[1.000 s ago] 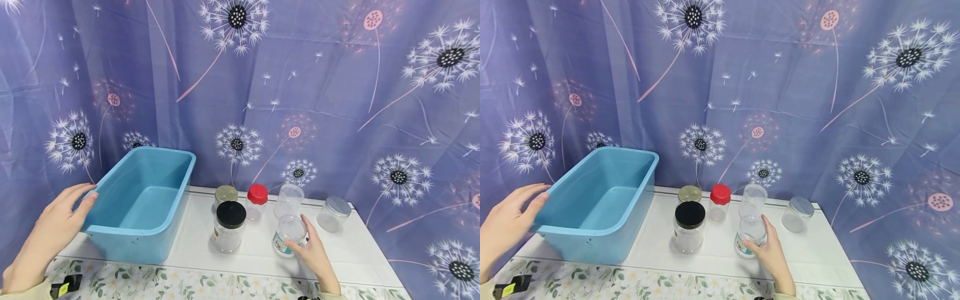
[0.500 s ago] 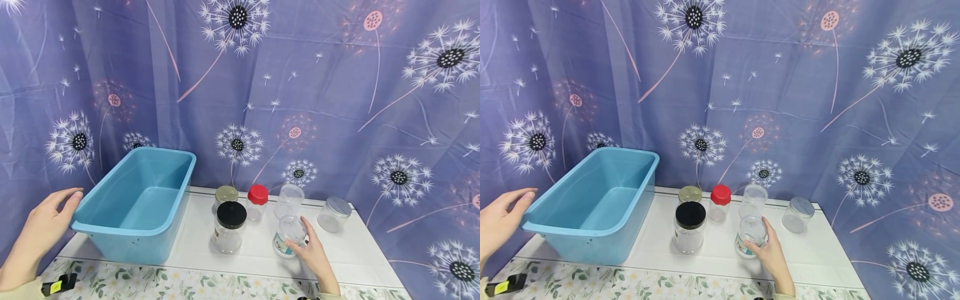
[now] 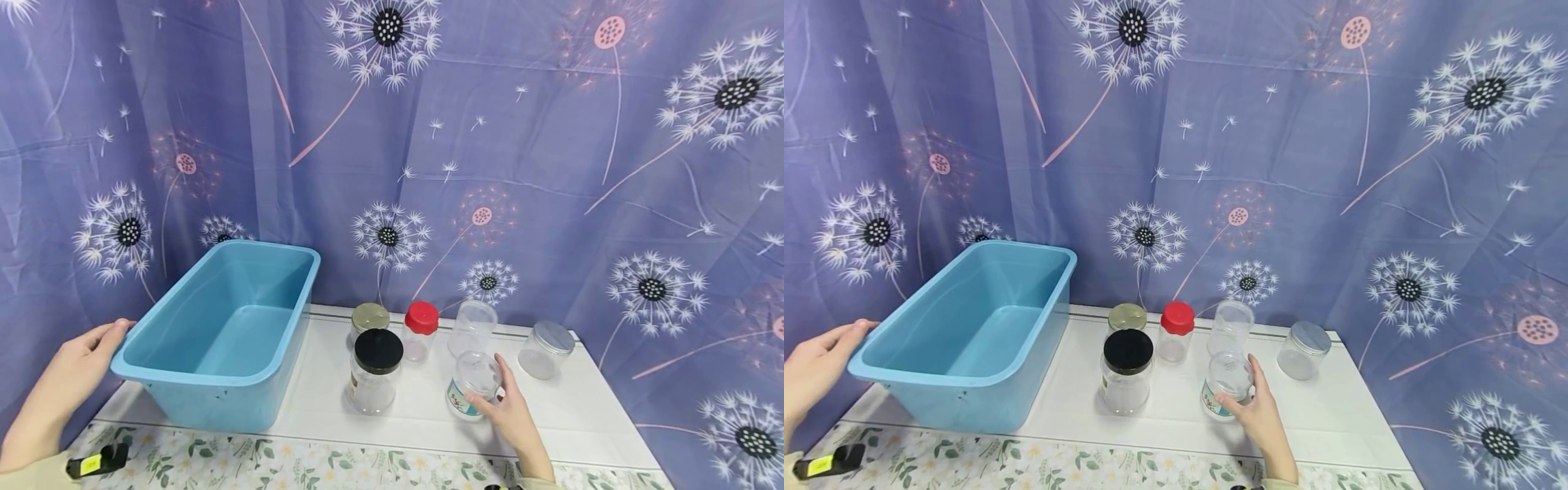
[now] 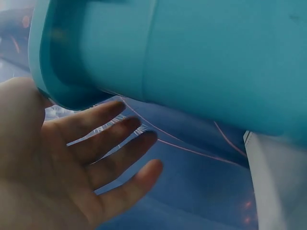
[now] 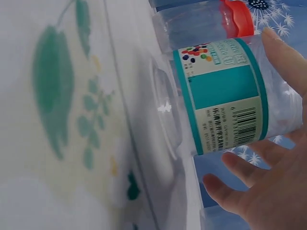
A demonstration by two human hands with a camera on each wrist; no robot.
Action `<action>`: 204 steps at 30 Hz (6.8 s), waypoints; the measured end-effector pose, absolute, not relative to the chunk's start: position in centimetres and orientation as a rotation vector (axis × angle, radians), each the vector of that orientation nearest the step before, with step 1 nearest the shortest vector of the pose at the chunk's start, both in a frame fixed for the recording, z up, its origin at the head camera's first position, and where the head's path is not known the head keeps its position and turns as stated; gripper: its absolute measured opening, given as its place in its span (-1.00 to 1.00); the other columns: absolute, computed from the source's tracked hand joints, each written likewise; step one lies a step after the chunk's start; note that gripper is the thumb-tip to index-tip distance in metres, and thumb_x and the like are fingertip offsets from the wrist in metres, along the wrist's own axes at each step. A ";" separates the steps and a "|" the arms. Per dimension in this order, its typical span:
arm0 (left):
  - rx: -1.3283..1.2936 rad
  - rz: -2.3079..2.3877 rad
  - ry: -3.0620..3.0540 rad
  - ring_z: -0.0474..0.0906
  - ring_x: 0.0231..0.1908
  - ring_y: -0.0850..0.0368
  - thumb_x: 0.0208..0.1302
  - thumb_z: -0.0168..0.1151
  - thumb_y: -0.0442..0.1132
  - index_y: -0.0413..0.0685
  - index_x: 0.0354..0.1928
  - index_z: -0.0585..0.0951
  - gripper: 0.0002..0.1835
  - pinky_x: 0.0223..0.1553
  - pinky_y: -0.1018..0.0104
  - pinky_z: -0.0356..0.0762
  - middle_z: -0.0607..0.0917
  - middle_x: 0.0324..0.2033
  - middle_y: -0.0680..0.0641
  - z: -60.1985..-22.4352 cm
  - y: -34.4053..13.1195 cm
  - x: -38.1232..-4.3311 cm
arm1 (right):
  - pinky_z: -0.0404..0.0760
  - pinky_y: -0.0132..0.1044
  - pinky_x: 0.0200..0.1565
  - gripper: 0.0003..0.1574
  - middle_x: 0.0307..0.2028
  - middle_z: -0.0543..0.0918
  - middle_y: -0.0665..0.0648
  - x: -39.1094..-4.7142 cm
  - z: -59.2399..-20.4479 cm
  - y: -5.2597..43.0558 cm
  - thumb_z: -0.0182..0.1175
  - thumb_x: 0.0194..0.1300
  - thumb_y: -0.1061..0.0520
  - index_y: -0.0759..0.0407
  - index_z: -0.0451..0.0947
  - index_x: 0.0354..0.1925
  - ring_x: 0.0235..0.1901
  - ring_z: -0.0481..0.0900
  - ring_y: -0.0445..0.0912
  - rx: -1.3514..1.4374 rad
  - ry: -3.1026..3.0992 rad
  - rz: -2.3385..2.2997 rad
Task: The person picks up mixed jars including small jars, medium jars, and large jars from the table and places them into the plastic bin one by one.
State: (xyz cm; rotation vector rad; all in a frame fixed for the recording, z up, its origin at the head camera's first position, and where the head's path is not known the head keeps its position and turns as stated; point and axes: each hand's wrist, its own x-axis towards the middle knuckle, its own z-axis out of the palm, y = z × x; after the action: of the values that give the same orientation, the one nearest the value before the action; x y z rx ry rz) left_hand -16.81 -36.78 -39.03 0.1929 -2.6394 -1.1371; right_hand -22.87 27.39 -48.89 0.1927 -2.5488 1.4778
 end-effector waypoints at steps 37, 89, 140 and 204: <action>0.186 -1.475 -2.518 0.20 -0.24 0.56 0.55 -0.15 0.06 -0.56 0.16 0.34 -0.34 0.01 -0.49 0.12 0.43 -0.36 0.53 -41.4 -38.1 -18.1 | 0.40 -0.03 0.15 0.20 0.26 0.33 0.30 -23.1 -50.2 27.9 0.49 0.07 0.20 0.15 -0.04 0.47 0.21 0.37 0.21 0.174 -2.511 1.742; 0.200 -1.429 -2.530 0.16 -0.23 0.56 0.54 -0.13 0.07 -0.49 0.17 0.38 -0.37 0.01 -0.52 0.12 0.41 -0.37 0.55 -41.2 -38.0 -17.7 | 0.36 0.15 0.14 0.15 0.20 0.41 0.32 -20.4 -42.4 24.9 0.49 0.10 0.16 0.23 0.04 0.47 0.17 0.37 0.19 0.253 -2.478 1.513; 0.277 -1.349 -2.492 0.08 0.30 -0.37 0.54 -0.13 0.04 -0.49 0.26 0.32 -0.36 0.16 -0.51 -0.04 0.29 -0.28 0.56 -41.1 -37.8 -18.1 | 0.53 -0.11 0.01 0.24 0.19 0.42 0.11 -24.2 -26.6 6.7 0.41 0.06 -0.35 0.00 0.03 0.50 0.10 0.42 -0.08 1.215 -2.457 0.427; 0.253 -1.380 -2.470 0.24 -0.11 0.42 0.53 -0.10 0.02 -0.39 0.13 0.43 -0.47 0.14 -0.50 0.00 0.29 -0.31 0.60 -41.9 -37.7 -18.1 | 0.42 -0.17 0.11 0.19 0.40 0.16 -0.16 -25.4 -33.9 -13.2 0.21 -0.06 -0.66 -0.53 -0.03 0.46 0.34 0.17 -0.18 0.929 -3.136 0.079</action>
State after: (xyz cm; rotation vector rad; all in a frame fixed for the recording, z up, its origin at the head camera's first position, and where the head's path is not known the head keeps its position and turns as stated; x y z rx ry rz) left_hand -18.10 -37.74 -41.93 0.2533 -2.4700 -1.3798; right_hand -25.41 -13.19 -33.92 0.9289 -3.1363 0.0786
